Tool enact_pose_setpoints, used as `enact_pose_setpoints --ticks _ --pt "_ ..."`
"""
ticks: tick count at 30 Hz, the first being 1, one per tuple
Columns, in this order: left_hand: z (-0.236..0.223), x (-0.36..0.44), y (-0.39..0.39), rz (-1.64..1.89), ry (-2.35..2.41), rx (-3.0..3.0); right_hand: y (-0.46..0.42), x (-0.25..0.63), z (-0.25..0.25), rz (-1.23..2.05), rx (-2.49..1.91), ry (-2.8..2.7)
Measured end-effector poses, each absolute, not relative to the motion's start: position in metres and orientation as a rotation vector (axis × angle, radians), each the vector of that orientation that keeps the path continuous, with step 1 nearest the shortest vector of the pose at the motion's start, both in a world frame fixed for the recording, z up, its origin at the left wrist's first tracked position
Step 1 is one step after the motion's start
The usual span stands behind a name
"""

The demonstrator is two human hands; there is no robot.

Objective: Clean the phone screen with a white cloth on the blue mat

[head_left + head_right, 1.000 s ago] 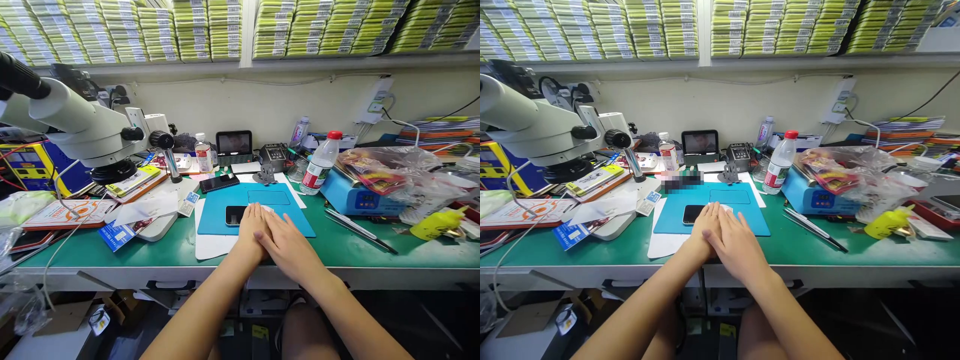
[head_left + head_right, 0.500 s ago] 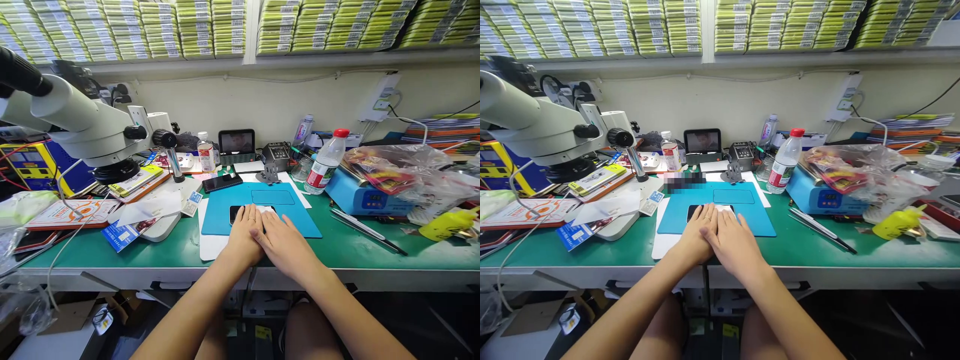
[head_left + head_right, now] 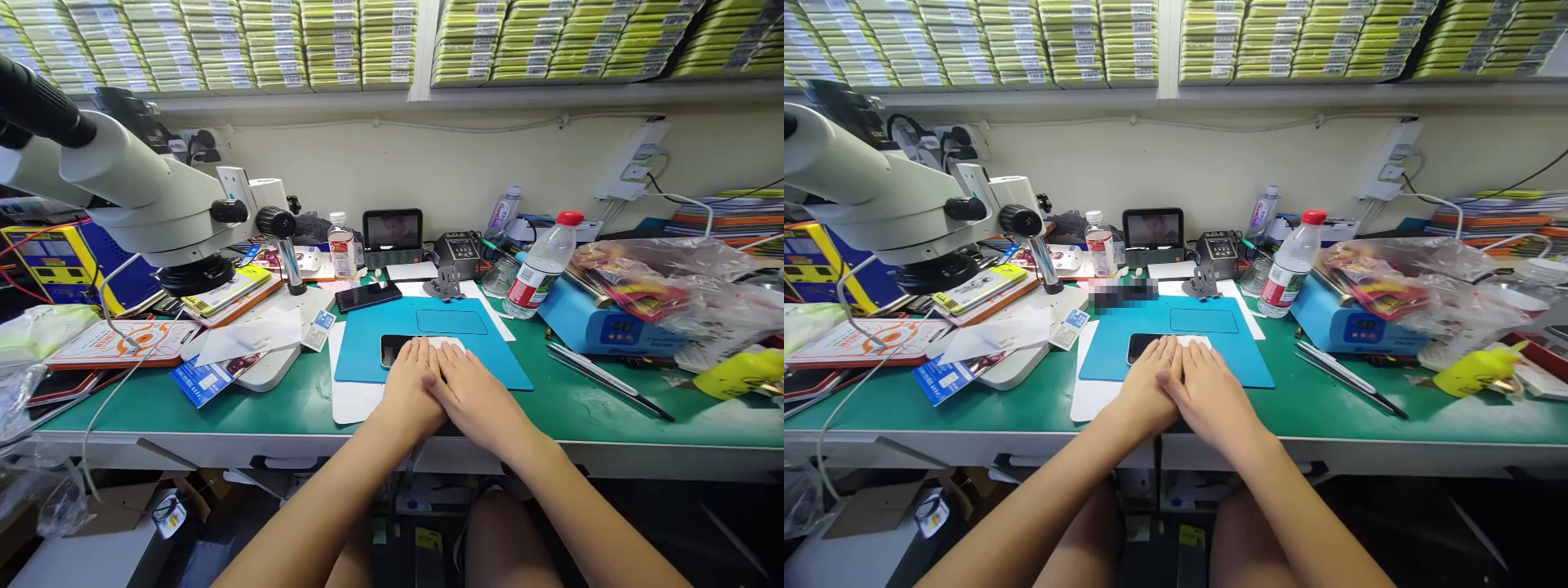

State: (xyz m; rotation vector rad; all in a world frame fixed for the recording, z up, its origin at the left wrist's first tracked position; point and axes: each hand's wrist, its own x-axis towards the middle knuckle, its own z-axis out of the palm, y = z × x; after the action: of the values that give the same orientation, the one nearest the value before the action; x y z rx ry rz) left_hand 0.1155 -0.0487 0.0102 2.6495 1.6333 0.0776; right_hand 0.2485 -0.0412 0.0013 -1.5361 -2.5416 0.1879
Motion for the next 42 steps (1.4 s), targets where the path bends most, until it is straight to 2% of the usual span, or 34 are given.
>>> enact_pose_setpoints --ticks 4,9,14,20,35,42 --pt "0.013 0.119 -0.049 -0.025 1.639 2.639 -0.041 0.249 0.004 0.200 -1.510 -2.517" --pt "0.006 0.121 -0.058 0.025 1.645 2.657 -0.051 0.252 -0.007 0.162 -1.480 -2.505" --pt "0.014 0.126 -0.046 -0.097 1.721 2.612 -0.034 0.253 -0.003 0.269 -1.481 -2.455" --pt "0.010 0.123 -0.058 0.009 1.724 2.597 -0.049 0.250 -0.006 0.257 -1.515 -2.432" --pt "0.012 0.093 -0.060 -0.067 1.774 2.696 -0.048 0.218 0.000 0.283 -1.460 -2.423" --pt "0.012 0.074 -0.068 -0.042 1.795 2.706 -0.053 0.200 -0.001 0.172 -1.441 -2.464"
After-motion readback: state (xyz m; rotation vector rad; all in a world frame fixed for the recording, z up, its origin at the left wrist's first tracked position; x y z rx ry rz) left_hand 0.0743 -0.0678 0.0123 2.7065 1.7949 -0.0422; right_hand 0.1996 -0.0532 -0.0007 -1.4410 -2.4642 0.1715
